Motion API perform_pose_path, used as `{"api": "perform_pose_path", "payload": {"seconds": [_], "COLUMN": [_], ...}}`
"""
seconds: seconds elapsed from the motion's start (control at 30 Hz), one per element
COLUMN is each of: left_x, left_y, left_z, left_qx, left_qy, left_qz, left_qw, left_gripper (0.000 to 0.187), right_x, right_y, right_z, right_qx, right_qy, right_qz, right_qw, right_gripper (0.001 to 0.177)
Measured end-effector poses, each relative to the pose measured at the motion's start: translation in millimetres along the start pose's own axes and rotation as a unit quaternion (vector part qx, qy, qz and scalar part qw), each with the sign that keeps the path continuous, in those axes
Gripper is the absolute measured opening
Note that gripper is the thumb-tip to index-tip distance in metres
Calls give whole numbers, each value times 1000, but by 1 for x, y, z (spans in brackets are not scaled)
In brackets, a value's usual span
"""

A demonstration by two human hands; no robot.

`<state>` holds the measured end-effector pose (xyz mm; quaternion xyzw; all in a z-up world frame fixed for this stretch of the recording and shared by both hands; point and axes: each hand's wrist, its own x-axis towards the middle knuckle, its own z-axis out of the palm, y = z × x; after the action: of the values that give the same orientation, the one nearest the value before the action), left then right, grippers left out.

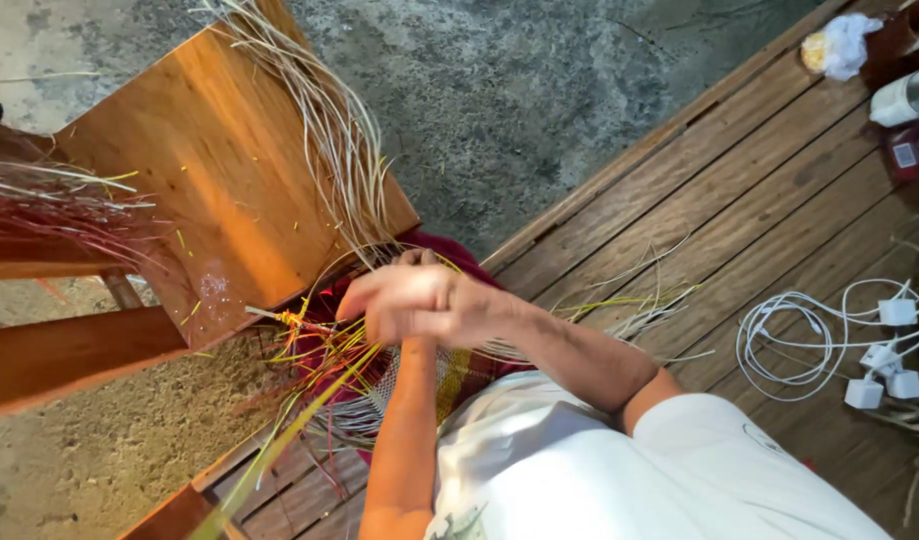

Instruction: Weaving long thin fibers into a circular structure by hand

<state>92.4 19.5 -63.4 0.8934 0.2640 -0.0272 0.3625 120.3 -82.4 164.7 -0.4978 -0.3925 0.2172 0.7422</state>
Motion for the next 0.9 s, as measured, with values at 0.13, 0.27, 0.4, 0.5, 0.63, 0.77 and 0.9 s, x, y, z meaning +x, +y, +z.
{"api": "perform_pose_path", "payload": {"seconds": [0.13, 0.27, 0.4, 0.5, 0.63, 0.77, 0.9], "left_x": [-11, -14, -30, -39, -51, -60, -60], "left_y": [4, 17, 9, -13, -52, -76, -74], "left_z": [-25, -40, -55, -78, -101, -104, -106], "left_qx": [78, -110, -126, -9, 108, 132, 110], "left_qy": [97, 75, 126, 209, 254, 235, 217], "left_qz": [168, 145, 177, 201, 197, 140, 120], "left_qw": [978, 980, 968, 957, 941, 953, 962], "left_gripper": [12, 11, 8, 12, 16, 19, 18], "right_x": [-50, -92, -99, -100, -102, -107, -85], "right_y": [111, 168, 170, 171, 171, 178, 170], "right_z": [-45, -71, -82, -88, -92, -97, -96], "right_qx": [-319, -339, -281, -257, -241, -229, -175], "right_qy": [232, 210, 207, 194, 180, 166, 197], "right_qz": [176, 358, 346, 379, 413, 447, 454], "right_qw": [902, 844, 871, 868, 860, 849, 851], "right_gripper": [21, 23, 20, 20, 22, 24, 23]}}
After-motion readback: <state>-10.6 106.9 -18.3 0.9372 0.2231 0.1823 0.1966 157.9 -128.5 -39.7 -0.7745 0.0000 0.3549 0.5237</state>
